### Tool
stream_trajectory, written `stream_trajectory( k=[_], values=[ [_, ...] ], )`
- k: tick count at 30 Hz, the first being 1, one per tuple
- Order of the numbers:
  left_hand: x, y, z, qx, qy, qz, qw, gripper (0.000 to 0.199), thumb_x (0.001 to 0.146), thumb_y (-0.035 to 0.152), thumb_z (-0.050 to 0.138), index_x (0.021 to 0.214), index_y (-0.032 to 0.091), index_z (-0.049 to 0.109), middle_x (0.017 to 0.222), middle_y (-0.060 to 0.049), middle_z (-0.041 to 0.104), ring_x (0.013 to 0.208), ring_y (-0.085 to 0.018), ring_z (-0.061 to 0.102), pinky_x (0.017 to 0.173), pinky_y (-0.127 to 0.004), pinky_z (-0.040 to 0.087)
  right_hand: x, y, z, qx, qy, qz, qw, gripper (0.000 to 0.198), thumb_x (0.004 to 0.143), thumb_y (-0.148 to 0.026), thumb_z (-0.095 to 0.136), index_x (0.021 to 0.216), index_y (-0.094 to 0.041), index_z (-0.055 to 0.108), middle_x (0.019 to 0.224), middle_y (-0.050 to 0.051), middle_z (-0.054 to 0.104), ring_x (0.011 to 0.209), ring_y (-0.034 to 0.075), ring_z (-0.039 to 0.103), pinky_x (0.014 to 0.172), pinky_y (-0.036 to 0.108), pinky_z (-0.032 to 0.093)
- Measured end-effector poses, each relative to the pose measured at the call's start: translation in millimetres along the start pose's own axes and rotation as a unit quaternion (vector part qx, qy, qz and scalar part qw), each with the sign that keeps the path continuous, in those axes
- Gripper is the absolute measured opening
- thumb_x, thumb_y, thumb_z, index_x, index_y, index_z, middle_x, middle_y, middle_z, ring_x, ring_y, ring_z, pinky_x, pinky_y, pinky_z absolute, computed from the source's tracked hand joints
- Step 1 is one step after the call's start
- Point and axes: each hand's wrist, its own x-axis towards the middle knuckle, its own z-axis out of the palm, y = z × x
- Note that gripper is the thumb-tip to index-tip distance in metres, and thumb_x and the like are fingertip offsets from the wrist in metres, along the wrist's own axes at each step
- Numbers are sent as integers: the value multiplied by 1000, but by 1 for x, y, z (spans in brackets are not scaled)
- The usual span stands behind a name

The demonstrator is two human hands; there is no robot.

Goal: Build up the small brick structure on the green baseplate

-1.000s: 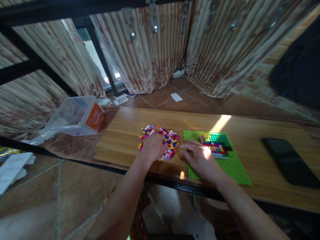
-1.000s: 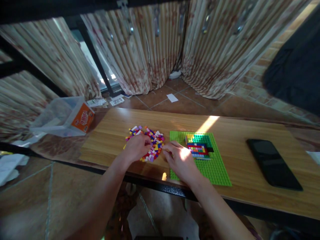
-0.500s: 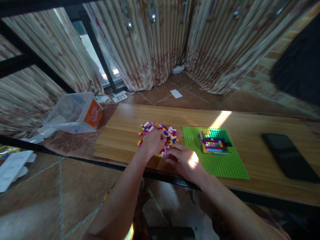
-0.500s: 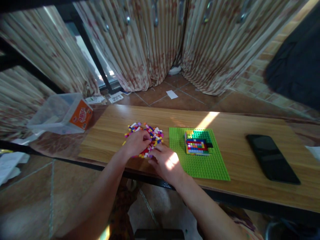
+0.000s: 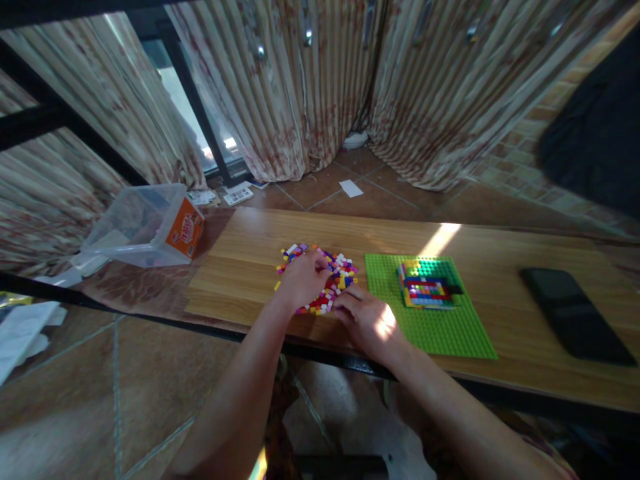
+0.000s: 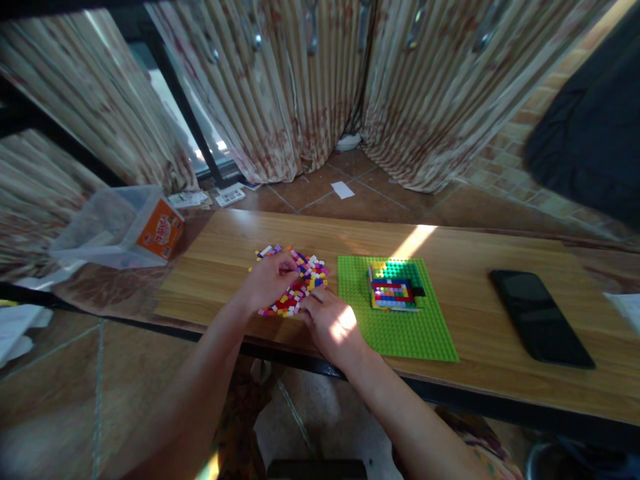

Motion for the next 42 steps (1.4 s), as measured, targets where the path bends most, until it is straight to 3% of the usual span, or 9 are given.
stream_trajectory(
  k=[5, 11, 21, 30, 36, 42],
  values=[
    [2, 0, 1, -36, 12, 8, 999, 14, 77, 16, 54, 84, 17, 66, 88, -4, 69, 81, -16, 62, 79, -30, 49, 0, 2, -7, -18, -9, 22, 1000, 9, 84, -20, 57, 89, -20, 64, 90, 5, 60, 82, 17, 57, 72, 27, 46],
    [3, -1, 3, -40, -11, 35, 999, 23, 79, 17, 52, 94, 18, 69, 98, -4, 70, 92, -17, 62, 85, -30, 48, 3, 1, -4, -35, -8, 1, 999, 13, 85, -23, 56, 94, -20, 66, 92, 7, 61, 87, 19, 57, 77, 30, 46],
    [3, 4, 3, -62, -15, 33, 997, 24, 81, 18, 48, 92, 16, 69, 93, -5, 72, 85, -17, 64, 81, -29, 49, 9, 0, 5, -89, 7, -26, 996, 23, 92, -28, 47, 91, -20, 68, 89, 8, 63, 88, 20, 54, 78, 31, 42],
    [6, 6, 5, -96, 6, 37, 995, 27, 83, 22, 48, 99, 16, 68, 104, -6, 70, 92, -18, 63, 85, -30, 48, 12, 0, 9, -133, 14, -36, 990, 22, 92, -27, 47, 88, -18, 66, 85, 8, 64, 84, 21, 54, 73, 33, 41],
    [8, 10, 6, -108, 20, 33, 993, 27, 84, 21, 44, 98, 17, 67, 98, -4, 71, 87, -16, 64, 83, -29, 49, 13, 5, 11, -109, 29, -50, 992, 24, 93, -21, 43, 103, -15, 63, 92, 9, 64, 86, 20, 54, 78, 34, 44],
    [8, 14, 8, -113, 17, 29, 993, 25, 84, 22, 45, 96, 17, 67, 98, -5, 71, 88, -17, 64, 83, -29, 49, 14, 12, 17, -112, 22, -75, 991, 27, 92, -18, 44, 112, -14, 61, 103, 12, 63, 100, 22, 53, 84, 34, 45]
  ],
)
